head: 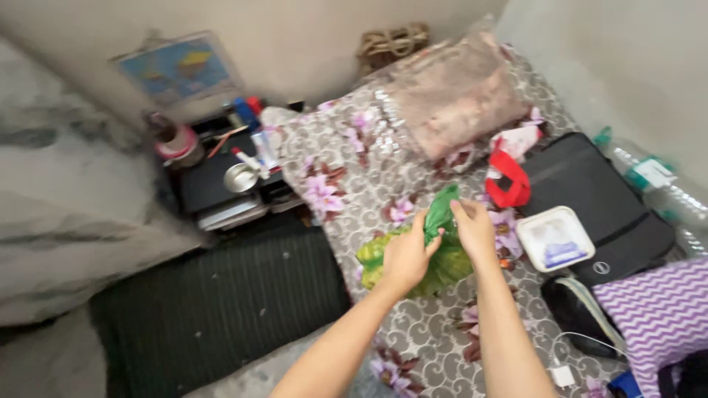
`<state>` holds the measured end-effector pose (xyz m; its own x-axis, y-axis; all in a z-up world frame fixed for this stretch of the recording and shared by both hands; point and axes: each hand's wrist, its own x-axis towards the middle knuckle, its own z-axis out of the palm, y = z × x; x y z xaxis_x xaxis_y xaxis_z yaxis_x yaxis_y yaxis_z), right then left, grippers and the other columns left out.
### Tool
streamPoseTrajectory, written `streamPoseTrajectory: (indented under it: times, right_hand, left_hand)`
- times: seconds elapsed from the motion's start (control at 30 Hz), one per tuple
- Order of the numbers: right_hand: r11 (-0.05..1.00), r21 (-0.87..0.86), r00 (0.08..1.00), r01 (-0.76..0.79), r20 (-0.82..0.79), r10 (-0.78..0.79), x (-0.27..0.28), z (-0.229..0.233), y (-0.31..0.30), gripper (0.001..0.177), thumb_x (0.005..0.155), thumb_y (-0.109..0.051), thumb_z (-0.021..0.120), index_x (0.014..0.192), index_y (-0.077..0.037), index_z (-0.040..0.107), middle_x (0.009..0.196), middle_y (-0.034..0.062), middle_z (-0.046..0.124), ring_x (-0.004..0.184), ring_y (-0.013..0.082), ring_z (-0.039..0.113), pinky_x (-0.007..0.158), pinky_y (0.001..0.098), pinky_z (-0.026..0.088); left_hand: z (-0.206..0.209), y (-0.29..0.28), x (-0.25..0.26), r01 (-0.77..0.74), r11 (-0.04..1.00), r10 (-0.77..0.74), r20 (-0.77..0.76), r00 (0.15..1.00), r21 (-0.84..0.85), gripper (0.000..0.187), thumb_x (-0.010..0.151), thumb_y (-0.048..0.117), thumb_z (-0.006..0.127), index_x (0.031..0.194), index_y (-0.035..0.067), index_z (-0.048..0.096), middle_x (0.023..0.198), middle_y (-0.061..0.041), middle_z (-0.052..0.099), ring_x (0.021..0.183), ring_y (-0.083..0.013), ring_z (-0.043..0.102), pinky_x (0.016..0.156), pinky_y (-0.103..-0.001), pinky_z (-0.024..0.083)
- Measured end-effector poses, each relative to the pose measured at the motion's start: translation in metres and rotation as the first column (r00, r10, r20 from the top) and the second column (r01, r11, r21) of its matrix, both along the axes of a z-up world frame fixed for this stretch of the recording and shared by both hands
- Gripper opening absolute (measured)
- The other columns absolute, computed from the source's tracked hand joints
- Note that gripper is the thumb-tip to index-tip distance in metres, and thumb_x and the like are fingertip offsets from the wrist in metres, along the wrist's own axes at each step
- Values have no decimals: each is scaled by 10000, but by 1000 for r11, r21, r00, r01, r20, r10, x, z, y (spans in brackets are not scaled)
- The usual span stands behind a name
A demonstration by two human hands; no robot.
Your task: The person empties a bag of makhana into a container, secures the lid, and then reorganizes various household items and food containers on a small table and a multi-tiered wooden shelf.
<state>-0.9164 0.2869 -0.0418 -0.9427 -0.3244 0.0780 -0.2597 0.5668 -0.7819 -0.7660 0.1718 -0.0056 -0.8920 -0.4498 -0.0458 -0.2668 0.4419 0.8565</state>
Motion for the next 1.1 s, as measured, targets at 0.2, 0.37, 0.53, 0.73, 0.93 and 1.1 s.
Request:
streamPoseTrajectory:
  times: [0.2,0.37,0.53,0.73,0.93,1.1]
  right_hand:
    - [909,145,919,391,-17,-393,-83,-101,128,395,1015,-331,633,1148,15,770,1031,185,760,956,281,700,874,403,519]
    - [568,-155,536,808,593,-601,-156,-171,221,391,933,-163,761,1206,97,656,1158,201,702,993,350,696,923,526,570]
    - [283,-113,181,953,957,-228,-172,-215,285,301,1008,-250,610,1227,-46,587,1200,165,648,1058,370,638,917,557,512]
    - [-19,-293,289,956,951,-114,-185,-253,296,351,1028,-323,528,1216,-45,633,1099,117,684,970,255,650,903,423,593]
    - [-71,-566,560,821,824,-90,-180,-198,253,351,995,-192,543,1185,103,550,1051,193,642,933,274,653,878,402,608]
    - [162,-691,704,704,710,-28,-88,-109,173,332,929,-127,598,1189,74,554,1063,205,654,882,236,614,795,358,569]
  left_hand:
    - [-18,86,-115,164,986,-165,35,986,34,598,949,391,609,1489,217,420,881,-203,729,821,-413,702,719,-533,531]
    - [-75,144,-171,274,962,-273,48,961,-4,272,967,383,613,1192,230,609,935,-129,760,870,-364,724,753,-517,534]
    - [-115,154,-199,208,978,-205,120,971,-12,302,951,394,630,1188,212,584,924,-138,749,865,-374,718,737,-526,532]
    - [-116,141,-212,137,989,-144,140,980,63,232,973,383,618,1183,285,626,918,-140,749,885,-385,715,759,-521,541]
    - [-91,99,-215,-43,973,24,86,996,228,247,946,355,635,1189,366,680,1043,-151,714,953,-390,682,744,-521,523]
    - [-95,36,-181,-248,882,169,222,960,401,307,845,406,664,1065,212,756,1033,-163,757,1011,-364,711,869,-461,537]
